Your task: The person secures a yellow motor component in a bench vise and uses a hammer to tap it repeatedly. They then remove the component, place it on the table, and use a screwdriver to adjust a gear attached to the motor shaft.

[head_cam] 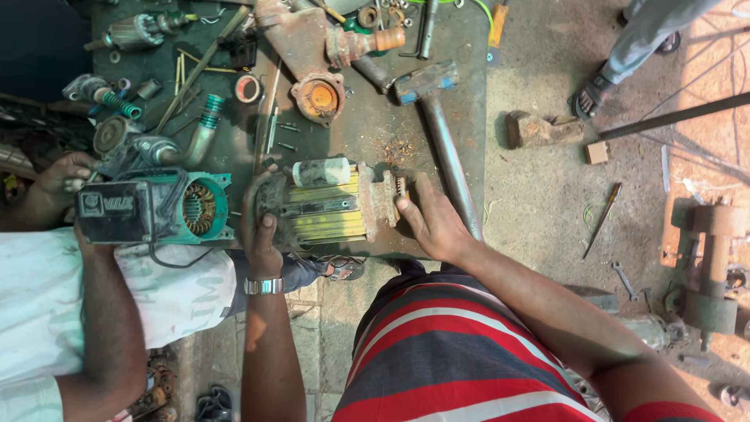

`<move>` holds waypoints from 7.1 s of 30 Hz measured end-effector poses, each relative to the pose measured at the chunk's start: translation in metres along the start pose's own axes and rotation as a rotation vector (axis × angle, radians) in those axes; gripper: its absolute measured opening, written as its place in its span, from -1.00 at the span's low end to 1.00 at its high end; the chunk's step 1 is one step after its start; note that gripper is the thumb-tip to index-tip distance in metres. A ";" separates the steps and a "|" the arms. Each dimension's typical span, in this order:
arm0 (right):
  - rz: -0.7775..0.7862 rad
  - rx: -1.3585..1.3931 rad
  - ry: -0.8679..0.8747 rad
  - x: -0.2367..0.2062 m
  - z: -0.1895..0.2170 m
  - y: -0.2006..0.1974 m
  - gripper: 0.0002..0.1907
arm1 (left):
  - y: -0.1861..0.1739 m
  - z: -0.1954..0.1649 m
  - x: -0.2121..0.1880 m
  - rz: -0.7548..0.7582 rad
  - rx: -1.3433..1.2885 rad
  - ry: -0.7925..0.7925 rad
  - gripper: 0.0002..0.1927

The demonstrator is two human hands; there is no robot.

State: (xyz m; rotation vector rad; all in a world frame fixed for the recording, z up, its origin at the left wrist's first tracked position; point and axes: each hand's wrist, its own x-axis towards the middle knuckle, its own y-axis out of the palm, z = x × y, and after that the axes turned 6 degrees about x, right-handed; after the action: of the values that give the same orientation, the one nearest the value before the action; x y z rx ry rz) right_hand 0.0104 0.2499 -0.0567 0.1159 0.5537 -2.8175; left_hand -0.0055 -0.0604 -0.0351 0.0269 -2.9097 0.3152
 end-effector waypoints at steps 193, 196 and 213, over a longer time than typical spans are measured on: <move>0.026 -0.147 -0.288 -0.003 -0.005 -0.010 -0.38 | 0.019 -0.063 0.034 0.034 0.790 0.503 -0.72; 0.024 0.016 -0.175 -0.003 -0.011 -0.003 -0.39 | 0.020 -0.063 0.034 0.045 0.801 0.481 -0.72; 0.037 -0.089 -0.185 -0.002 -0.003 -0.018 -0.30 | 0.021 -0.066 0.033 0.005 0.798 0.505 -0.73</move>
State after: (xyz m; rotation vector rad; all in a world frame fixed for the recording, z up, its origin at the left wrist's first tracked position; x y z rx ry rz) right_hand 0.0073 0.2677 -0.0523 -0.1484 0.6250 -2.7252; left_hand -0.0244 -0.0260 0.0303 0.0545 -2.1247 1.2478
